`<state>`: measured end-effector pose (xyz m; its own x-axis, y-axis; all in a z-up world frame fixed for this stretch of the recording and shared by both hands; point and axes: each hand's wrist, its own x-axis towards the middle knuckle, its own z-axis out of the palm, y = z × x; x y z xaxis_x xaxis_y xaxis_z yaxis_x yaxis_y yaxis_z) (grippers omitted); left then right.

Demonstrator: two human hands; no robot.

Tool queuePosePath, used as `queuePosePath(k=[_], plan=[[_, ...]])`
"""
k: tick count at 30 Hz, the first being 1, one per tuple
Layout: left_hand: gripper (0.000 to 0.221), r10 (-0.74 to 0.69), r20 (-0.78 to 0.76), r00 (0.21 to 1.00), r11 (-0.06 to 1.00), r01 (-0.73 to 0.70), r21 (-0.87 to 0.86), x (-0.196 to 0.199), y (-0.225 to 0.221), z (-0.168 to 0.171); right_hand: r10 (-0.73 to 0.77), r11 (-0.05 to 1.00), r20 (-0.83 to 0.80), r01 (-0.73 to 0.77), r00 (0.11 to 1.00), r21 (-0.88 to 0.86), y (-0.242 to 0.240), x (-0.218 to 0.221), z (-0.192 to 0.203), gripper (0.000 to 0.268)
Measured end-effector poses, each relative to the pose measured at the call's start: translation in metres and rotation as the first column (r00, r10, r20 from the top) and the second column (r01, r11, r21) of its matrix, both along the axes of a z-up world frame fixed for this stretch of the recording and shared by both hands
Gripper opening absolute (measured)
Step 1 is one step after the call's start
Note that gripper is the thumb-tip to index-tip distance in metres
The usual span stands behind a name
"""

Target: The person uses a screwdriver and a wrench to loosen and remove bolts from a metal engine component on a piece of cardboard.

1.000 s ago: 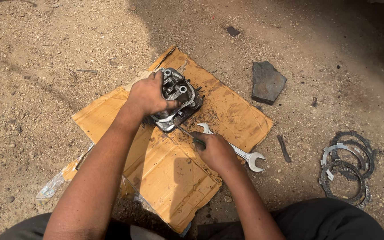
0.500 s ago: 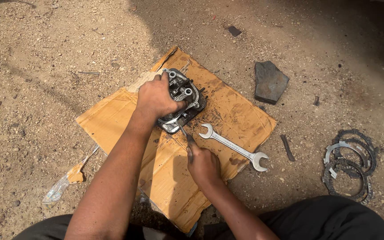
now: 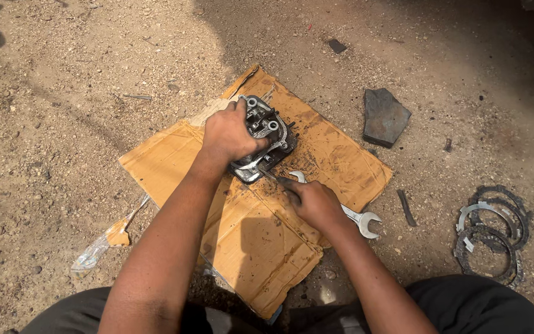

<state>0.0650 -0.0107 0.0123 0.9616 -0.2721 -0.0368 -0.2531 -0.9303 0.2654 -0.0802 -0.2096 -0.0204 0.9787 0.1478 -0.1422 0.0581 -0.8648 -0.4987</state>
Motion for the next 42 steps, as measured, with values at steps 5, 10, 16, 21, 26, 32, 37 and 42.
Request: queuePosePath(k=[5,10,16,21,26,32,37,42], plan=[[0.123,0.026,0.022,0.999,0.998,-0.027,0.061,-0.002,-0.009,0.007,-0.176,0.957,-0.041,0.180,0.984,0.225,0.017,-0.015,-0.044,0.039],[0.125,0.047,-0.069,0.996,0.997,-0.042,0.069,-0.011,-0.014,0.011,-0.334,0.510,-0.153,0.314,0.930,0.801,0.053,0.006,-0.110,0.037],[0.120,-0.006,0.072,0.997,1.000,0.007,-0.009,0.000,0.001,0.004,-0.251,0.936,0.066,0.225,0.966,0.270,0.041,-0.010,-0.060,0.039],[0.112,0.040,-0.054,0.998,0.999,-0.040,0.004,-0.003,0.000,0.007,-0.177,0.983,0.116,0.182,0.977,-0.038,0.051,-0.025,-0.025,0.038],[0.123,0.018,-0.014,1.000,0.997,-0.017,0.071,-0.003,-0.005,0.004,-0.158,0.981,0.015,0.159,0.987,-0.107,0.055,-0.013,-0.028,0.049],[0.124,0.042,-0.034,0.999,0.994,-0.039,0.099,-0.005,-0.006,0.007,-0.075,0.968,0.068,0.089,0.995,-0.237,0.044,-0.022,-0.045,0.029],[0.117,0.053,-0.058,0.997,0.997,-0.049,0.066,-0.007,-0.010,0.004,-0.110,0.964,0.140,0.139,0.984,-0.225,0.058,-0.024,-0.050,0.042],[0.124,0.077,0.092,0.993,0.997,-0.080,0.020,-0.015,-0.007,0.001,-0.272,0.960,0.079,0.276,0.959,-0.054,0.086,0.003,-0.031,0.051]])
